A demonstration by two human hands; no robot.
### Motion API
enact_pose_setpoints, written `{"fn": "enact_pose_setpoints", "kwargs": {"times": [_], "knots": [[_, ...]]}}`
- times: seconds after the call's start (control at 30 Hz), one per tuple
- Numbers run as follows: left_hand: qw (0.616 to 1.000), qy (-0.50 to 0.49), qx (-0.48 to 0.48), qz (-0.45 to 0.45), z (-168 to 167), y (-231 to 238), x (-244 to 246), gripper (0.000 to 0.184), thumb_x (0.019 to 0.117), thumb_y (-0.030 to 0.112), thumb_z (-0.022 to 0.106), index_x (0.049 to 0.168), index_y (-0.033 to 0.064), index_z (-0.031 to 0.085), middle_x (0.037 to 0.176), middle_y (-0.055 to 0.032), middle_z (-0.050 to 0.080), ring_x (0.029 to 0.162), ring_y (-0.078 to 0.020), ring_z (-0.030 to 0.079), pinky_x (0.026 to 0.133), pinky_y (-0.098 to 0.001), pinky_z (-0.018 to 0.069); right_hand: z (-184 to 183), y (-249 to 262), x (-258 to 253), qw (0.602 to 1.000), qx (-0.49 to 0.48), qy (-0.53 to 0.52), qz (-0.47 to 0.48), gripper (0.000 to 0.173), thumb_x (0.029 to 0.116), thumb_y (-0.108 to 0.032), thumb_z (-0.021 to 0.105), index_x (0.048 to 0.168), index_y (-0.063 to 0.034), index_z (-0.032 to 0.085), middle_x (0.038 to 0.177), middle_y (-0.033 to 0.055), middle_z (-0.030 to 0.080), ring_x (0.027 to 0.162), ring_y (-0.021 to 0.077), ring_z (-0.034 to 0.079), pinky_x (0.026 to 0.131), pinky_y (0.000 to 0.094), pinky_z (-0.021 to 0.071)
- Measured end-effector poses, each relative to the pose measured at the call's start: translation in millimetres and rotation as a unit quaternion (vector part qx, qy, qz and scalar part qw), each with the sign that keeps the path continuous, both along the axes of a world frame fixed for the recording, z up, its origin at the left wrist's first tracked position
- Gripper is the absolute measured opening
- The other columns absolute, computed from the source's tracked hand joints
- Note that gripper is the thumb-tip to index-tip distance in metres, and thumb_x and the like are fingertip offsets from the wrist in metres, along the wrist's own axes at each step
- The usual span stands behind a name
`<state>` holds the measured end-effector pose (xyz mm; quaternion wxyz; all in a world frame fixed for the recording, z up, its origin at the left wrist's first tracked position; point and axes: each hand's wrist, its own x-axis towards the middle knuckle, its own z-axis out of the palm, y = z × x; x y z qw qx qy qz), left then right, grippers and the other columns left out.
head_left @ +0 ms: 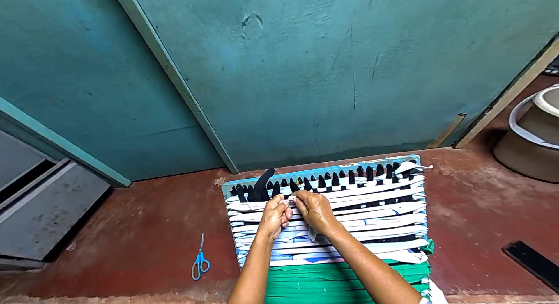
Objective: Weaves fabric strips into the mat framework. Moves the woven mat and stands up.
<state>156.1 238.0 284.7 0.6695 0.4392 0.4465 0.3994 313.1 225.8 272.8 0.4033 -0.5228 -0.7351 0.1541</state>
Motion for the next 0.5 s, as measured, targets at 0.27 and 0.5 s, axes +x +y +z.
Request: {"fn": "enact_pose_setpoints", "kwargs": {"times": [0.27, 0.5], "knots": [[0.993, -0.107, 0.047, -0.034, -12.4, -7.5, -10.0, 0.024, 0.0979, 0.003, 0.034, 0.108, 0.0066, 0.056, 0.055, 0.0086, 0.047, 0.041, 0.0017, 0.04, 0.041, -0.0135, 0.0347, -1.0, 14.5, -25.7, 0.985, 0.048, -0.128, -0.108, 0.014, 0.0927, -0.003, 0.061, 0.088, 0.0042, 0.073, 0.085, 0.0208, 0.073, 0.071, 0.0395, 0.072, 0.061, 0.0535, 0.0565], [0.823, 0.392, 0.402, 0.082, -15.2, -14.9, -9.6, 0.038, 0.092, -0.008, 0.047, 0.123, -0.0097, 0.069, 0.068, -0.0135, 0.069, 0.059, -0.0246, 0.065, 0.065, -0.0429, 0.0558, 34.7, 21.4, -15.0, 0.97, -0.23, -0.071, 0.021, 0.028, 0.1048, -0.013, 0.047, 0.106, 0.003, 0.07, 0.102, 0.0224, 0.071, 0.105, 0.0382, 0.066, 0.094, 0.056, 0.0464]]}}
